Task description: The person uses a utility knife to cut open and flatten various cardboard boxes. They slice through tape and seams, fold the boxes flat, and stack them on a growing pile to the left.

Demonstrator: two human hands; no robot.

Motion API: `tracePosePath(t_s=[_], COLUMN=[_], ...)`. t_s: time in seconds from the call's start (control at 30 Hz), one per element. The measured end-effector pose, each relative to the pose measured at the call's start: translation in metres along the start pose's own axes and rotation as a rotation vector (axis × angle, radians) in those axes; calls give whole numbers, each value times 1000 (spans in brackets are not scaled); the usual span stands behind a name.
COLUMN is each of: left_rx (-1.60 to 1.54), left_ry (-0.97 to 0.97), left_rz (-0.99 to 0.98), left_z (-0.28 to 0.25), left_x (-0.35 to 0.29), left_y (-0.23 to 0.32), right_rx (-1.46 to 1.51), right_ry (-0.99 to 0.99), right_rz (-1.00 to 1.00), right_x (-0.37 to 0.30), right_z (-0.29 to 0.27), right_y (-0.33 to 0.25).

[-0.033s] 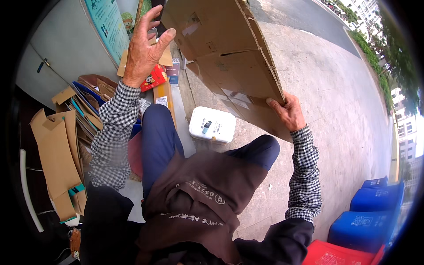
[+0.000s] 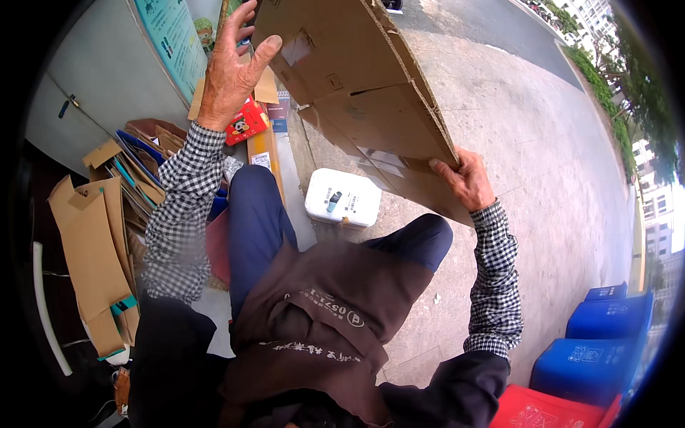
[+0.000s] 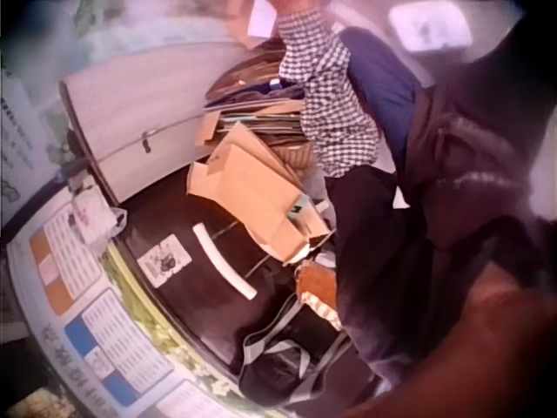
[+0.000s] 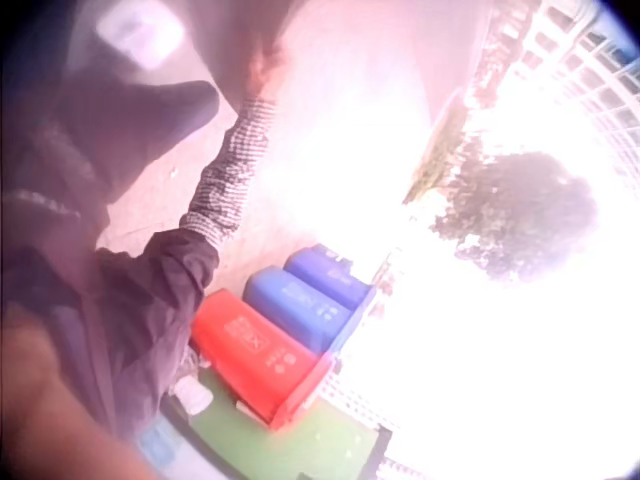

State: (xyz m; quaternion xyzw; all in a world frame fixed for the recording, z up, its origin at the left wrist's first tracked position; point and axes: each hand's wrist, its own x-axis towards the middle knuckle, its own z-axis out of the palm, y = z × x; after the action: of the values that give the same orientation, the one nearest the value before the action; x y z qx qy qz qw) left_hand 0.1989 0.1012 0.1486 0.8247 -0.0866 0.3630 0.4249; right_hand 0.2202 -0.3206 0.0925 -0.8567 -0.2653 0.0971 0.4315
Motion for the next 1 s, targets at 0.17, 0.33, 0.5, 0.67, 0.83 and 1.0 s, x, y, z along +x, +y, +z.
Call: tracePosePath(t_s=[0.17, 0.33, 0.5, 0.67, 0.83, 1.0], left_rx=[3, -83, -204, -287, -424, -363], left_ry=[226, -15, 63, 42, -55, -22], left_rz=[120, -34, 33, 157, 112, 166], left_z=[9, 16, 50, 73, 88, 127], left_x=[19, 9, 6, 5, 10, 13], left_y=[-58, -71, -41, 12, 52, 66], right_rx=[-158, -179, -69, 27, 65, 154], right_ry=[-153, -142, -65, 121, 184, 239], right_rz=[-124, -67, 41, 95, 131, 163], right_x=[-25, -49, -69, -68, -89, -126], right_z=[1, -2, -6, 13, 22, 59], right_y=[-23, -12, -6, 0, 9, 0])
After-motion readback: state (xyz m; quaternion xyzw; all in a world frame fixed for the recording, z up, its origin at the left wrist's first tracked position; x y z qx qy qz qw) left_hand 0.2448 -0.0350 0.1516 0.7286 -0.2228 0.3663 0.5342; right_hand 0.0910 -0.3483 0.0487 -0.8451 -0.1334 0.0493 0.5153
